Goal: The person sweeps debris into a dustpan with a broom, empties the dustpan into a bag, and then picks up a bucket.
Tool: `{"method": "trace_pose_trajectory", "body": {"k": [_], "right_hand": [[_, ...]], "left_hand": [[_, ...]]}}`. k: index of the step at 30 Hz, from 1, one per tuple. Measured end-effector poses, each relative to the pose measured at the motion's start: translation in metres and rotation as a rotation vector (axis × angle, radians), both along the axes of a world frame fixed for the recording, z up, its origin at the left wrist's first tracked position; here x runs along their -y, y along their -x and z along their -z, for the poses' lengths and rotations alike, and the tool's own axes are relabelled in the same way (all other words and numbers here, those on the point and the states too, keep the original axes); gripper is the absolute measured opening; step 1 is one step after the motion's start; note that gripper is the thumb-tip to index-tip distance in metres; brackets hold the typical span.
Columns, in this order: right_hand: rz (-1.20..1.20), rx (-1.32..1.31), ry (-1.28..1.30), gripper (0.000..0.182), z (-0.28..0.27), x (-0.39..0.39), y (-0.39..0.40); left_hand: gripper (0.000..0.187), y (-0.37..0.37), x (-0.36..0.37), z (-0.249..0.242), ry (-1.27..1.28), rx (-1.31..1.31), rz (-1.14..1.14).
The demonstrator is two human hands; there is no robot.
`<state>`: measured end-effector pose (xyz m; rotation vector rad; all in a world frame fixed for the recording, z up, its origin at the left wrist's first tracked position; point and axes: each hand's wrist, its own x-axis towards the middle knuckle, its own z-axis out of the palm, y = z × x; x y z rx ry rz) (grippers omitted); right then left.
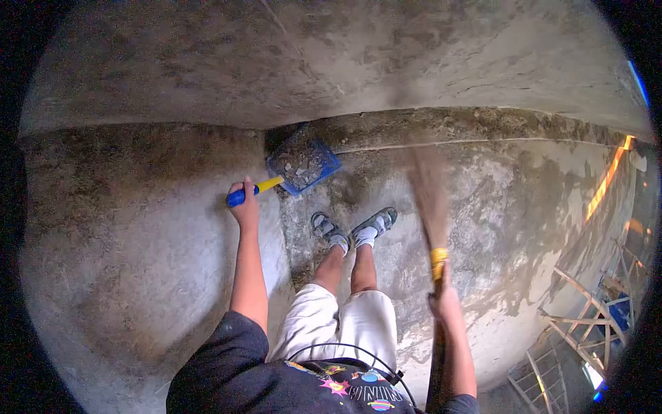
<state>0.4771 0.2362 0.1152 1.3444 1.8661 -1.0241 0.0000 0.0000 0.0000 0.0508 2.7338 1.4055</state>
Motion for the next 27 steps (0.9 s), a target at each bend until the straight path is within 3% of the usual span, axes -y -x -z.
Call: {"method": "trace_pose_trajectory", "body": {"k": [3,5,7,9,11,12,13,14,18,20,22,25,27], "right_hand": [[0.290,0.020,-0.118,0.096,0.010,-0.048,0.011],[0.365,-0.072,-0.201,0.093,0.052,-0.078,0.026],[0.207,-0.015,-0.287,0.091,0.135,-0.098,0.028],[0.160,0.040,-0.061,0.091,0.150,-0.085,0.085],[-0.129,-0.114,-0.097,0.092,0.170,-0.037,0.126],[-0.124,-0.191,0.021,0.093,0.165,-0.010,0.145],[-0.222,-0.110,0.013,0.098,0.150,0.018,0.163],[-0.224,0.018,0.197,0.097,0.118,0.032,0.185],[-0.633,0.002,0.229,0.096,0.091,0.077,0.141],[-0.653,0.038,0.275,0.093,0.050,0.068,0.124],[-0.647,-0.065,0.114,0.093,0.021,0.059,0.094],[-0.551,-0.015,0.108,0.091,-0.035,0.042,0.068],[-0.337,0.162,0.177,0.094,-0.058,0.034,0.046]], "left_hand": [[0.030,-0.011,0.007,-0.001,-0.118,-0.035,-0.039],[0.032,-0.017,-0.003,-0.005,-0.027,-0.058,-0.007],[0.033,-0.009,-0.019,-0.007,-0.009,-0.054,-0.021],[0.033,0.000,-0.034,-0.004,-0.053,-0.137,-0.016],[0.033,0.006,-0.040,0.006,0.092,-0.041,-0.045],[0.033,0.010,-0.046,0.003,0.056,-0.011,-0.023],[0.034,0.012,-0.051,-0.004,0.020,0.021,0.000],[0.032,0.009,-0.060,-0.018,-0.025,0.045,-0.033],[0.031,0.011,-0.049,-0.001,-0.017,0.022,0.012],[0.030,0.009,-0.043,-0.002,0.001,0.038,0.012],[0.029,0.008,-0.038,-0.002,-0.024,0.050,0.007],[0.028,0.002,-0.030,-0.004,-0.103,0.113,0.000],[0.027,-0.002,-0.025,-0.009,-0.164,0.155,-0.004]]}}
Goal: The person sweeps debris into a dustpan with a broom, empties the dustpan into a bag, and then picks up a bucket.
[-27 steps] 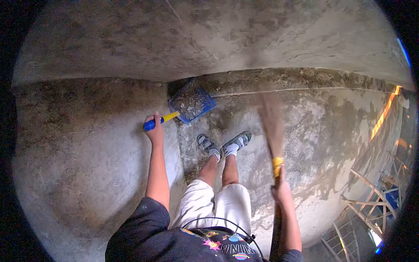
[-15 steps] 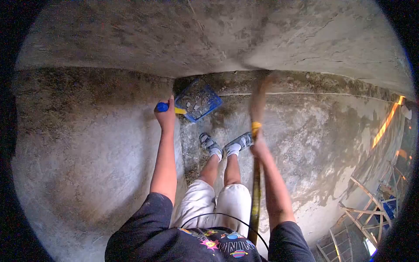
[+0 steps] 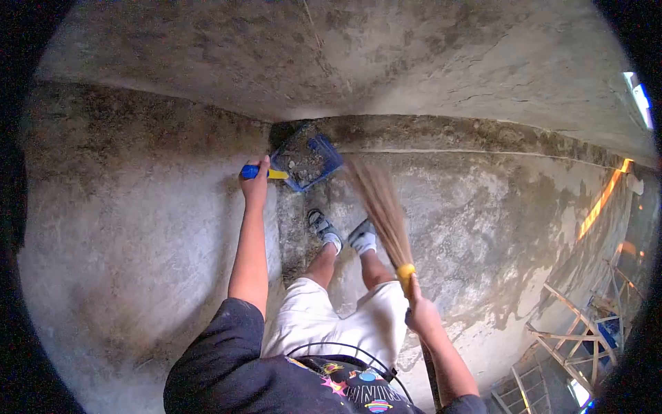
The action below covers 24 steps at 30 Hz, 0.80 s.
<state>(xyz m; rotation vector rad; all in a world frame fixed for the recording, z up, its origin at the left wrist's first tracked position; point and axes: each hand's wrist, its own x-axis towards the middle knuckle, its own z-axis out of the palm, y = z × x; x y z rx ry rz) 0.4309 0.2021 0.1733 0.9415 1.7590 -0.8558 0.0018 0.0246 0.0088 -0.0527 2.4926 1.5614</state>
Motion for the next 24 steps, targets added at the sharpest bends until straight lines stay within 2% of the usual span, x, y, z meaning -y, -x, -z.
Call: {"method": "trace_pose_trajectory", "body": {"k": [2,4,6,8,10,12,13,15,18,20,22,24], "right_hand": [[0.117,-0.042,-0.035,0.095,0.005,-0.005,-0.048],[0.202,-0.273,-0.129,0.097,0.022,-0.015,-0.101],[0.711,-0.092,0.047,0.098,0.037,-0.035,-0.137],[0.989,-0.077,0.074,0.095,0.065,-0.068,-0.165],[1.039,-0.166,0.050,0.094,0.107,-0.109,-0.205],[0.962,-0.162,-0.081,0.090,0.161,-0.159,-0.257],[1.025,-0.184,-0.105,0.087,0.169,-0.176,-0.268],[1.086,-0.238,-0.166,0.079,0.196,-0.223,-0.265],[1.174,-0.300,-0.197,0.063,0.230,-0.274,-0.270],[1.072,-0.346,-0.318,0.046,0.248,-0.283,-0.256],[1.025,-0.372,-0.272,0.046,0.289,-0.302,-0.250],[1.077,-0.363,-0.266,0.045,0.304,-0.286,-0.209]], "left_hand": [[0.028,-0.011,0.016,-0.006,0.018,0.097,-0.025],[0.027,-0.029,0.051,0.008,0.002,0.095,-0.031],[0.027,-0.063,0.075,0.003,-0.355,0.054,-0.228],[0.022,-0.111,0.091,-0.013,-0.503,0.013,-0.396],[0.023,-0.159,0.113,-0.017,-0.568,-0.097,-0.351],[0.026,-0.208,0.112,-0.041,-0.554,-0.164,-0.419],[0.028,-0.231,0.120,-0.042,-0.634,-0.160,-0.473],[0.029,-0.272,0.129,-0.038,-0.734,-0.171,-0.587],[0.029,-0.317,0.123,-0.031,-0.656,-0.161,-0.668],[0.028,-0.343,0.128,-0.027,-0.606,-0.128,-0.689],[0.026,-0.359,0.124,-0.014,-0.516,-0.119,-0.738],[0.025,-0.377,0.128,0.008,-0.514,-0.111,-0.755]]}}
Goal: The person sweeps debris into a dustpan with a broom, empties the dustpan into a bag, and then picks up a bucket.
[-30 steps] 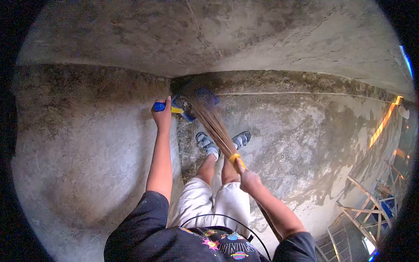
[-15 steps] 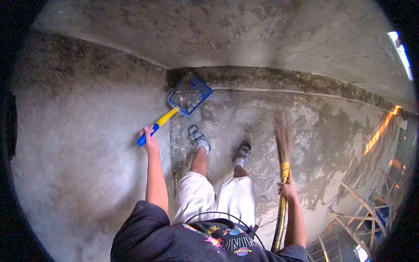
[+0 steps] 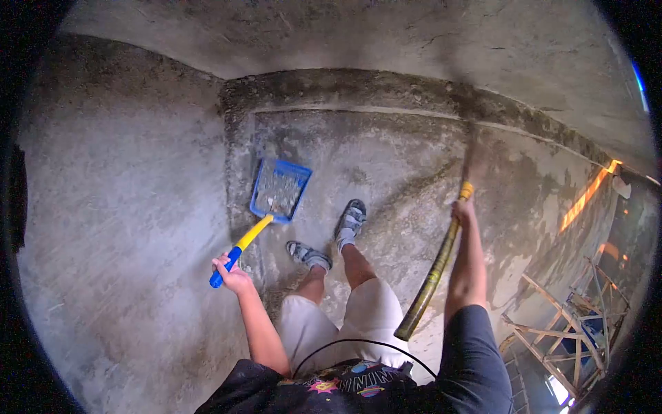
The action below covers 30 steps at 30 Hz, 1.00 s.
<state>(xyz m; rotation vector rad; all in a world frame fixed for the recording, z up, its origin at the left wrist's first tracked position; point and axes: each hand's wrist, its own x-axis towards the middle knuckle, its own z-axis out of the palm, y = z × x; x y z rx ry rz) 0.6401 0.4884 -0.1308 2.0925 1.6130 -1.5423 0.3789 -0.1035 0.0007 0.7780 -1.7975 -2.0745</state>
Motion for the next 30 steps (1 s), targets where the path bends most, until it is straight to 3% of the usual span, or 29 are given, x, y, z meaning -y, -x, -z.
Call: {"method": "trace_pose_trajectory", "body": {"k": [2,3,5,6,8,10,12,14,18,21,22,24,26,27,28,29,30], "right_hand": [[-0.289,0.132,-0.021,0.032,0.024,0.027,0.033],[-0.529,0.233,-0.054,0.021,0.003,0.058,0.066],[-0.867,0.333,-0.005,0.028,0.067,0.094,0.055],[-0.955,0.443,0.036,0.053,0.000,0.141,0.102],[-0.948,0.175,0.095,0.086,0.002,0.197,0.090],[-1.133,0.215,0.156,0.100,-0.031,0.236,0.090],[-1.215,0.223,0.220,0.096,-0.080,0.260,0.090],[-1.207,0.228,0.292,0.096,-0.111,0.264,0.077],[-1.215,0.225,0.162,0.094,-0.164,0.240,0.022],[-1.071,0.301,0.063,0.094,-0.192,0.218,-0.028],[-1.013,0.344,0.017,0.095,-0.193,0.207,-0.046],[-0.925,0.306,-0.122,0.093,-0.171,0.176,-0.088],[-0.666,0.294,-0.061,0.090,-0.132,0.145,-0.100],[-0.458,0.312,0.041,0.088,-0.135,0.141,-0.064],[-0.448,0.287,-0.026,0.085,-0.094,0.126,-0.069],[-0.366,0.257,-0.038,0.085,-0.047,0.114,-0.072],[-0.364,0.242,0.045,0.083,-0.027,0.116,-0.052]], "left_hand": [[0.024,-0.019,-0.001,0.014,0.127,0.135,-0.025],[0.022,-0.033,0.011,0.032,0.163,0.107,0.024],[0.022,-0.047,0.009,0.039,0.181,0.169,-0.016],[0.022,-0.057,0.008,0.041,0.207,0.215,-0.062],[0.024,-0.075,0.018,0.050,0.224,0.275,-0.061],[0.024,-0.091,0.034,0.065,0.364,0.255,0.161],[0.023,-0.102,0.050,0.072,0.412,0.336,0.197],[0.014,-0.105,0.064,0.074,0.482,0.278,0.331],[0.016,-0.103,0.084,0.059,0.515,0.245,0.489],[0.043,-0.097,0.092,0.030,0.807,0.284,0.865],[0.043,-0.100,0.092,0.014,0.815,0.293,0.856],[0.053,-0.107,0.093,-0.010,0.527,0.395,0.961],[0.060,-0.120,0.108,-0.013,0.584,0.406,1.000],[0.059,-0.125,0.111,-0.017,0.536,0.438,0.966],[0.059,-0.128,0.113,-0.020,0.485,0.470,0.927],[0.058,-0.130,0.118,-0.018,0.614,0.433,0.995],[0.058,-0.130,0.114,-0.025,0.620,0.438,0.987]]}}
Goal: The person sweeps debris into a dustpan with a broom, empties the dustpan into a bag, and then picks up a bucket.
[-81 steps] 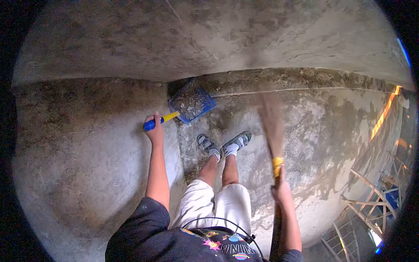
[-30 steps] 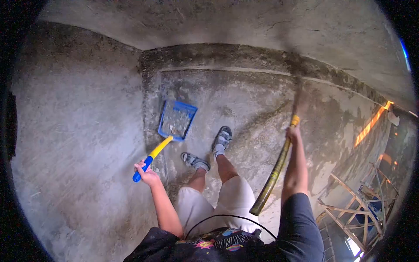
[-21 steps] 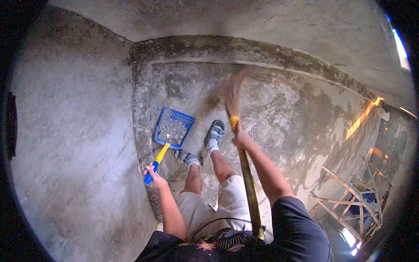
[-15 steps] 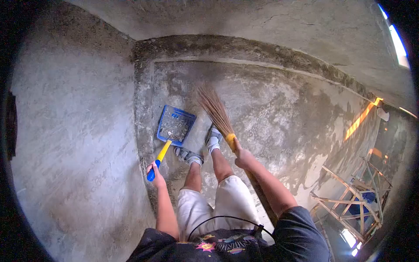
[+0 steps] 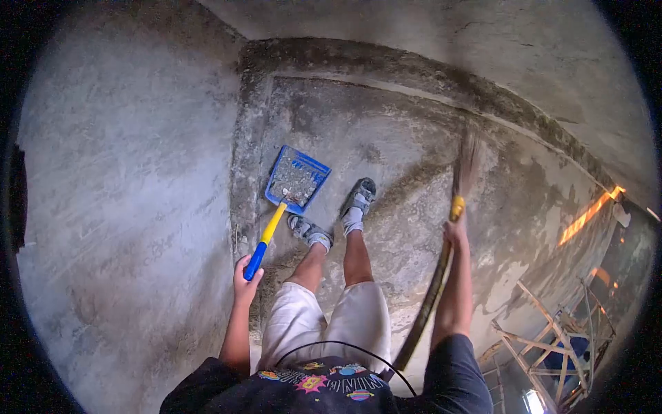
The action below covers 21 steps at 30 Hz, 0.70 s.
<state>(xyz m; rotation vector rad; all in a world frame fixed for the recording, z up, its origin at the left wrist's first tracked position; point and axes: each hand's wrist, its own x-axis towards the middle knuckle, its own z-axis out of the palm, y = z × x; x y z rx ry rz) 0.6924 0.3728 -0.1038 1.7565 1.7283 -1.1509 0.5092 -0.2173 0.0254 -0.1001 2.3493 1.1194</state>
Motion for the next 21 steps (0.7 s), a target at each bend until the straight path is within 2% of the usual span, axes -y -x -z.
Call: {"method": "trace_pose_trajectory", "body": {"k": [2,3,4,5,6,7,8,10,11,12,14,16,18,21], "right_hand": [[0.039,-0.070,0.174,0.076,0.020,0.035,0.052],[-0.166,-0.004,0.202,0.071,0.043,0.060,0.065],[-0.598,0.082,0.085,0.068,0.040,0.094,0.089],[-0.621,-0.058,-0.041,0.079,0.048,0.136,0.088],[-0.579,0.014,0.184,0.086,0.028,0.159,0.106],[-0.651,-0.044,0.133,0.089,0.001,0.183,0.118],[-0.657,-0.093,0.191,0.092,-0.009,0.198,0.110],[-0.676,-0.150,0.216,0.095,-0.051,0.206,0.096],[-0.687,-0.137,0.256,0.094,-0.072,0.201,0.082],[-0.697,-0.125,0.298,0.094,-0.092,0.195,0.067],[-0.620,-0.138,0.293,0.095,-0.133,0.183,0.029],[-0.550,-0.248,0.096,0.093,-0.151,0.174,-0.034],[-0.059,-0.076,0.274,0.089,-0.190,0.153,-0.065],[0.385,-0.071,0.325,0.068,-0.206,0.129,-0.140]], "left_hand": [[0.056,0.017,-0.020,-0.013,-0.160,0.556,-0.609],[0.055,0.020,-0.021,-0.006,-0.093,0.626,-0.648],[0.055,0.028,-0.023,-0.008,-0.080,0.645,-0.623],[0.057,0.038,-0.029,-0.013,-0.014,0.713,-0.579],[0.058,0.046,-0.036,-0.012,0.044,0.775,-0.534],[0.053,0.050,-0.038,-0.007,0.099,0.779,-0.515],[0.053,0.052,-0.037,0.002,0.097,0.786,-0.503],[0.046,0.054,-0.032,0.018,0.289,0.813,-0.353],[0.037,0.055,-0.041,0.017,0.328,0.747,-0.342],[0.037,0.057,-0.035,0.025,0.331,0.740,-0.343],[0.024,0.047,-0.009,0.054,0.389,0.892,-0.135],[0.023,0.046,0.003,0.055,0.423,0.851,-0.055],[0.020,0.041,0.019,0.046,0.396,0.771,-0.006],[0.022,0.032,0.046,0.041,0.412,0.735,-0.001]]}}
